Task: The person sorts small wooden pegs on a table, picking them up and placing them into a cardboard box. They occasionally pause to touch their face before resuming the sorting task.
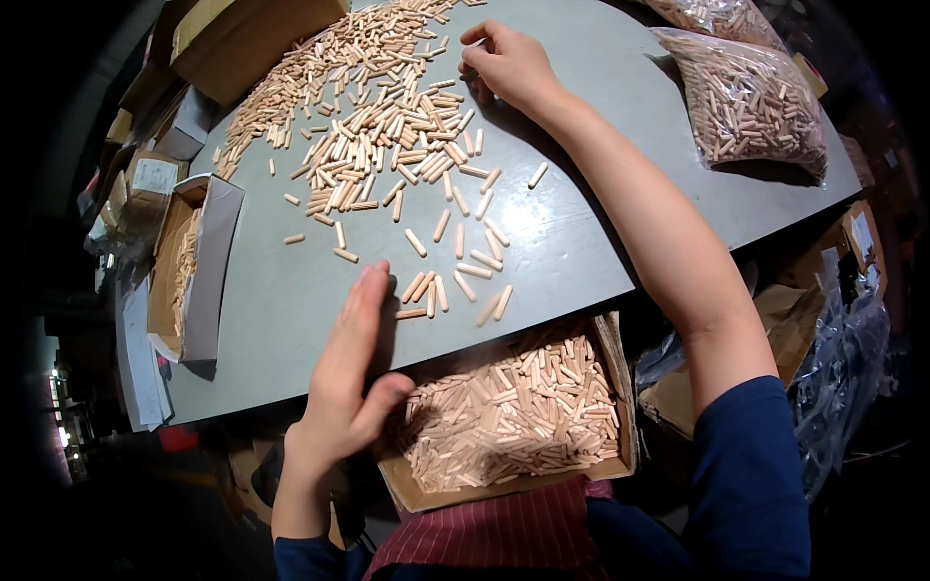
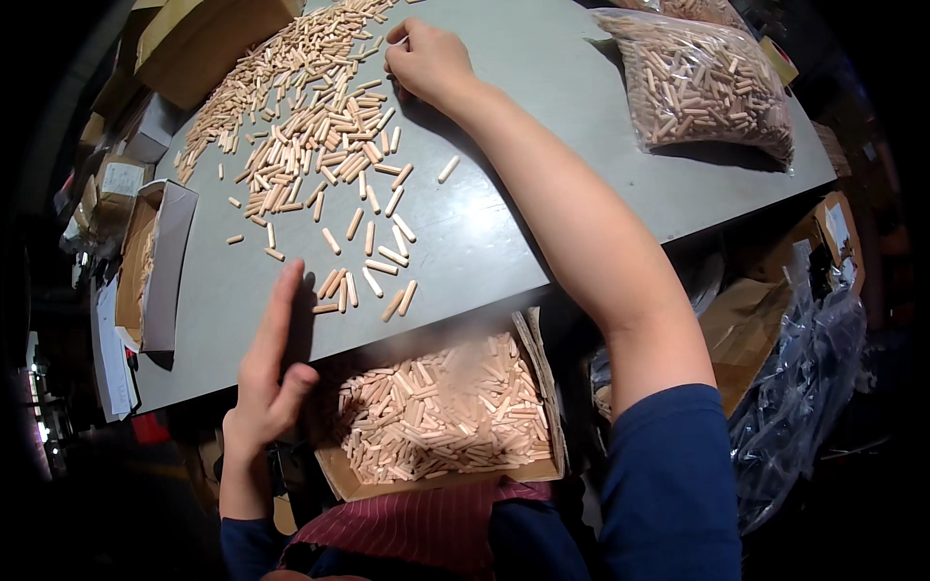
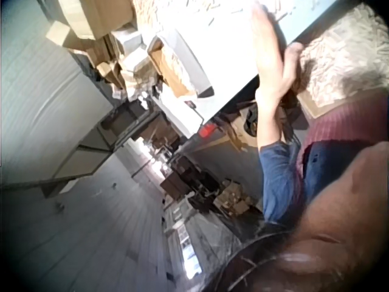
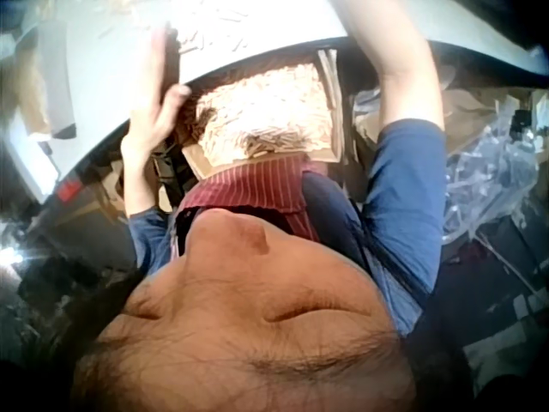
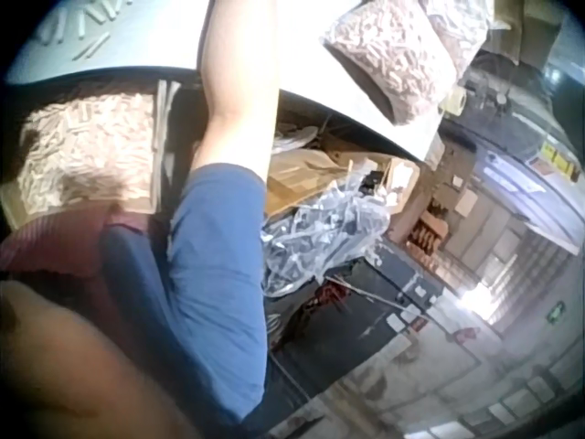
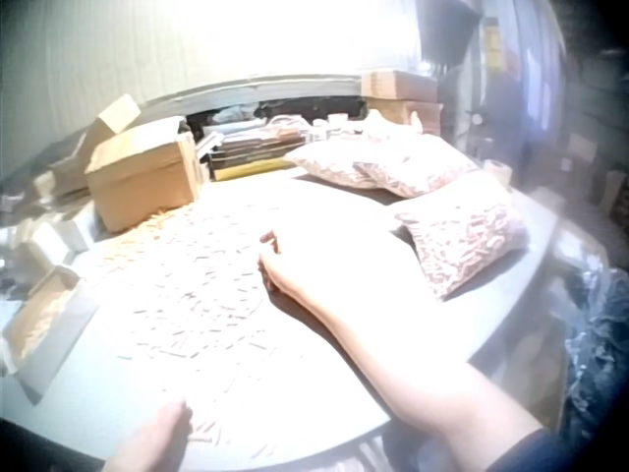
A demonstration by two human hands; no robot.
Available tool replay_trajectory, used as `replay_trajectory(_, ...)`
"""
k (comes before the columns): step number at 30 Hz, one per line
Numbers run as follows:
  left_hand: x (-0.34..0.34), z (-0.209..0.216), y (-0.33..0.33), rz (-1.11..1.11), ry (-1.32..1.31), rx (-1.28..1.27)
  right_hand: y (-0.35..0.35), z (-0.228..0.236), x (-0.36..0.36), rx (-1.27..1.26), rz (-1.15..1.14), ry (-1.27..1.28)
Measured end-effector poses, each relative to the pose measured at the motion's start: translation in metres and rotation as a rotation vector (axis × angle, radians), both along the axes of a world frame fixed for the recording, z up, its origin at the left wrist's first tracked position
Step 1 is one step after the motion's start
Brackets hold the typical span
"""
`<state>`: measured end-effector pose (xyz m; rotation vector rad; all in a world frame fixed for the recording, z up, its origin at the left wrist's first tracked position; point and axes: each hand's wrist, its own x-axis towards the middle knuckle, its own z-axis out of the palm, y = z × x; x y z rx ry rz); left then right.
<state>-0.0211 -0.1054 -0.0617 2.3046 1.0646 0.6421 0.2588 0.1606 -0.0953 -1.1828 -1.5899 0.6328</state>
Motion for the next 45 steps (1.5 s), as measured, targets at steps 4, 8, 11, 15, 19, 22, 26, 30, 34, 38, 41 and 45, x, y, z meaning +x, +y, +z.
replay_trajectory(4, 0.001, -0.004, 0.007, 0.11, -0.359, -0.186, -0.001, 0.002, 0.001, -0.003, 0.006, -0.007)
replay_trajectory(8, 0.007, 0.003, 0.015, 0.11, -0.344, -0.259, 0.005, -0.003, 0.003, 0.027, -0.004, -0.011)
replay_trajectory(11, 0.012, 0.005, 0.021, 0.086, -0.319, -0.254, 0.004, -0.003, 0.002, 0.012, 0.007, 0.011)
replay_trajectory(15, 0.02, 0.004, 0.03, 0.035, -0.316, -0.24, 0.004, 0.0, 0.002, -0.028, 0.036, 0.0)
replay_trajectory(19, 0.031, 0.008, 0.04, -0.06, -0.111, -0.133, 0.009, -0.004, 0.004, 0.01, 0.004, -0.051)
replay_trajectory(22, 0.042, 0.004, 0.044, -0.164, 0.081, 0.051, 0.01, -0.004, -0.003, 0.028, -0.014, -0.078)
replay_trajectory(26, 0.065, 0.005, 0.051, -0.201, 0.312, 0.184, 0.016, -0.009, 0.0, 0.119, -0.082, -0.142)
replay_trajectory(30, 0.079, 0.007, 0.054, -0.235, 0.489, 0.284, 0.013, -0.008, -0.003, 0.095, -0.059, -0.13)
replay_trajectory(34, 0.074, 0.004, 0.047, -0.353, 0.434, 0.281, 0.005, 0.001, -0.001, -0.014, 0.006, -0.099)
replay_trajectory(38, 0.054, 0.006, 0.016, -0.585, 0.374, 0.171, -0.001, 0.006, -0.001, -0.047, 0.014, -0.055)
replay_trajectory(41, 0.042, 0.016, 0.007, -0.685, 0.256, 0.108, 0.004, 0.001, -0.003, 0.044, -0.013, -0.076)
replay_trajectory(45, 0.032, 0.019, 0.033, -0.404, 0.245, 0.224, 0.011, -0.005, -0.004, 0.123, -0.032, -0.078)
